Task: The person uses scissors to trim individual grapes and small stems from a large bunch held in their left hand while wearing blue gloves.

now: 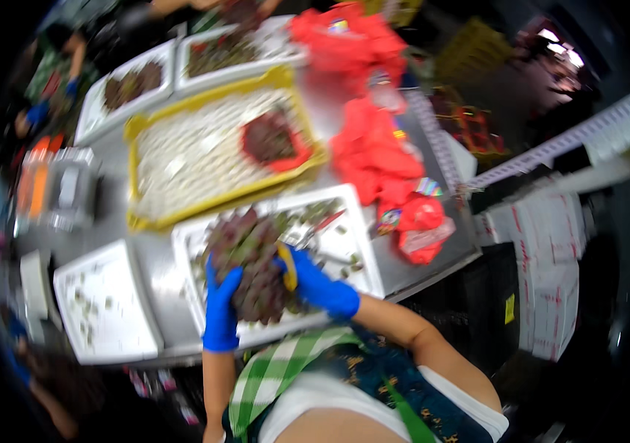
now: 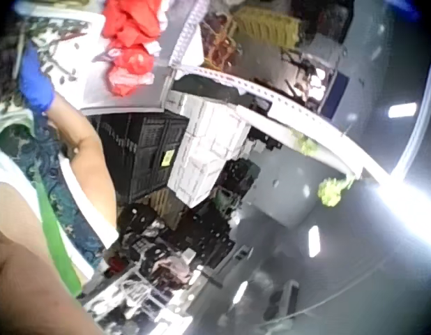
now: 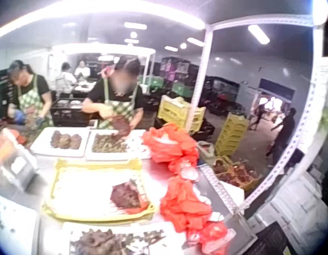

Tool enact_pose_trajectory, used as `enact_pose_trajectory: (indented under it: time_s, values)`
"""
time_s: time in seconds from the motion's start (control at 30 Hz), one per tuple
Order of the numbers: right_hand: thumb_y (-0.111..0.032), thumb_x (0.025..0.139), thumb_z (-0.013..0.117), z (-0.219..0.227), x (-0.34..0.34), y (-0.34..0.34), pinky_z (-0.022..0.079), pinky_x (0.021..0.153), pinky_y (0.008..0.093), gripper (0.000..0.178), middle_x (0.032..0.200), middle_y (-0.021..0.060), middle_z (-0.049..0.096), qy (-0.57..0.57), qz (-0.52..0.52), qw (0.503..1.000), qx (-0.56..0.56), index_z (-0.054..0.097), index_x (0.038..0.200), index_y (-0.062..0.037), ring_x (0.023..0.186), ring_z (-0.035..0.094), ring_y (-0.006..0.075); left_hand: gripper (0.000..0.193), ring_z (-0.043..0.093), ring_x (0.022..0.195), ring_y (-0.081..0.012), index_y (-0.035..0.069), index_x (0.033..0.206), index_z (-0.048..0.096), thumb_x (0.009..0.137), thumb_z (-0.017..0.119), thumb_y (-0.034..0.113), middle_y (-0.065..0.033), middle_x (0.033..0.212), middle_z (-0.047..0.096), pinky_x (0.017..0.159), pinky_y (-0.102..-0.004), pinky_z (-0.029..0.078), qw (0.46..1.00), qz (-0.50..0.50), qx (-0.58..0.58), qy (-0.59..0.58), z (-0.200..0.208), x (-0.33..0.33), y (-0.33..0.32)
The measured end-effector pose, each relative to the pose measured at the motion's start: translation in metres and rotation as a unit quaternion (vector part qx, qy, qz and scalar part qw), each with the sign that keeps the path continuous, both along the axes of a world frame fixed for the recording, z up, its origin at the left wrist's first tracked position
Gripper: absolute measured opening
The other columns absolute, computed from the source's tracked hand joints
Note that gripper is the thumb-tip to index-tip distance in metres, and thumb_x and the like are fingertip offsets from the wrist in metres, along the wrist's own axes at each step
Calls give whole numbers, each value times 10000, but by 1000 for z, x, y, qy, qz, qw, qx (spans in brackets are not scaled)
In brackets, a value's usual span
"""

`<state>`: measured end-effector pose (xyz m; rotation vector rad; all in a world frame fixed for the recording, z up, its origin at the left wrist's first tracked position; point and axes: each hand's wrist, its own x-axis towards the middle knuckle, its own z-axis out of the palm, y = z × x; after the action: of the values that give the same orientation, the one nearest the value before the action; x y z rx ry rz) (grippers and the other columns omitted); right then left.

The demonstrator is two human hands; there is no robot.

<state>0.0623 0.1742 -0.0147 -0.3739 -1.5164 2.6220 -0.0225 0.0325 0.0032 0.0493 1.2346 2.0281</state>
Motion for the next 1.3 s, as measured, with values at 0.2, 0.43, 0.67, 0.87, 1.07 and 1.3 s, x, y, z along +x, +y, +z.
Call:
enact_pose_trajectory:
  time_s: [0.2,0.43,0.67,0.87,1.07,1.3]
  values:
    - [19,820,436,-8,24,3,416,824,260,466,1099,59,489,22,23,998,-53,312,1262,-66,1001,488,138,651,452,1045,-163,110,1347,208,796,545,194,-76,1180,438,852,-275,394,995,-49,-57,66,11,-1,-12]
    - [-236,847,497,-31,14,-11,499,727,308,419,1055,25,492,-84,21,950,-300,358,1225,-122,891,557,185,505,474,1037,-178,122,1294,308,870,409,376,-85,1155,463,796,-327,459,993,88,50,-67,-20,-1,-28]
    - [-108,830,536,-1,-8,-25,470,696,248,404,1006,38,542,-100,81,989,73,417,1216,-80,830,538,99,551,403,1144,-251,80,1307,259,885,330,427,-125,1297,343,952,-389,353,973,3,229,-19,-49,35,-29]
    - [-167,719,634,68,-6,-13,448,692,288,551,949,90,566,-42,86,895,436,428,1231,-163,805,566,180,546,378,1163,-291,80,1317,240,897,235,429,-148,1304,327,957,-436,336,953,113,262,-99,-36,26,-42]
    - [-186,689,608,95,-11,8,431,609,354,595,791,69,517,59,250,675,691,410,1249,-222,699,528,250,602,407,1145,-291,79,1319,253,878,278,488,-149,1298,346,953,-425,349,927,27,324,-185,-61,28,-79]
    - [-217,687,630,101,-9,12,419,595,361,590,773,90,519,47,277,605,745,413,1233,-167,702,525,256,605,387,1173,-272,67,1319,248,874,324,470,-137,1310,340,966,-402,346,948,48,232,-210,-61,43,-78]
